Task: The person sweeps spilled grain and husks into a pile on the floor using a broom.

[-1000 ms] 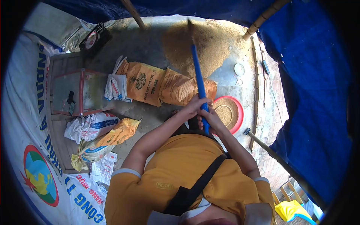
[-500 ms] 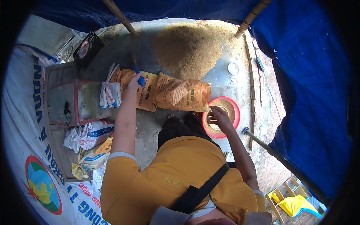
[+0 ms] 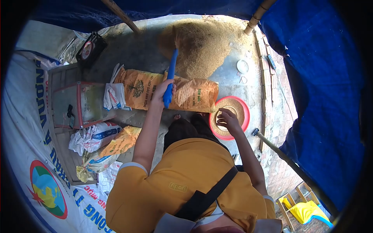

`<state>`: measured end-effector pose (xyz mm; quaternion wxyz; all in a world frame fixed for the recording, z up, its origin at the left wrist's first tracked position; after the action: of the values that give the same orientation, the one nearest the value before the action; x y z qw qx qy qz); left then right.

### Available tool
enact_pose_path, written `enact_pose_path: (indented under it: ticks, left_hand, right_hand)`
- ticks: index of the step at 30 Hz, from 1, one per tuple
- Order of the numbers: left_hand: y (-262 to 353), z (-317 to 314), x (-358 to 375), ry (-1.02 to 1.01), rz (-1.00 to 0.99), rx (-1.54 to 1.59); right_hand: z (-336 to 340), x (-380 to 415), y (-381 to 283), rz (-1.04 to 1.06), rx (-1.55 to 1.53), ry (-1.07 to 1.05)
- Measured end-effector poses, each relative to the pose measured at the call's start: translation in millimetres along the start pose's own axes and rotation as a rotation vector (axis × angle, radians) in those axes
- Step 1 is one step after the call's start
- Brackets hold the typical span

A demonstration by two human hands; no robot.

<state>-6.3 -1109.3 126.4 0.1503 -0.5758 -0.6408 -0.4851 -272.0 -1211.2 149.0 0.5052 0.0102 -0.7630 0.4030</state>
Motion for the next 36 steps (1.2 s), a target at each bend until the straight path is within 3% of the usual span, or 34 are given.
enact_pose_path:
  ticks: [5, 9, 12, 17, 19, 24, 26, 30, 36]
  left_hand:
    - [30, 40, 17, 0.069, -0.097, -0.099]
    - [37, 91, -23, 0.207, -0.074, -0.251]
    - [9, 134, -92, 0.114, -0.001, -0.211]
    - [-75, 87, -88, 0.171, 0.226, -0.01]
    - [-92, 76, -88, 0.114, 0.188, -0.035]
    - [-71, 35, -47, -0.179, 0.227, 0.196]
    - [-52, 12, -4, -0.247, 0.307, 0.469]
    - [-40, -3, 53, -0.342, 0.281, 0.379]
    - [-25, 22, 107, -0.229, 0.057, -0.15]
  right_hand:
    - [-9, 2, 6, -0.017, 0.027, -0.042]
    - [-6, 9, 15, -0.019, -0.01, -0.031]
    - [-2, 15, 22, -0.014, 0.007, 0.005]
    - [-7, 26, 29, -0.001, -0.005, 0.04]
    - [-12, 27, 31, 0.0, -0.01, 0.036]
    - [-32, 28, 33, 0.008, 0.007, 0.029]
    - [-42, 28, 36, 0.019, -0.008, 0.014]
    - [-64, 34, 39, 0.04, 0.014, 0.001]
    - [-82, 32, 71, 0.019, -0.007, -0.013]
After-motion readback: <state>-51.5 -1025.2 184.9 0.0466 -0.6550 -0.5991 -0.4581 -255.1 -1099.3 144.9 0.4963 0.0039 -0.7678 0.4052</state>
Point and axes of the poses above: each hand's wrist, its own x-axis away from the middle knuckle, its own z-axis out of the back of the hand, y = z × x, the point moved 7 cm from there along -x, towards the middle knuckle, and after that the axes turned 2 degrees about -z, right-handed, at the moved point
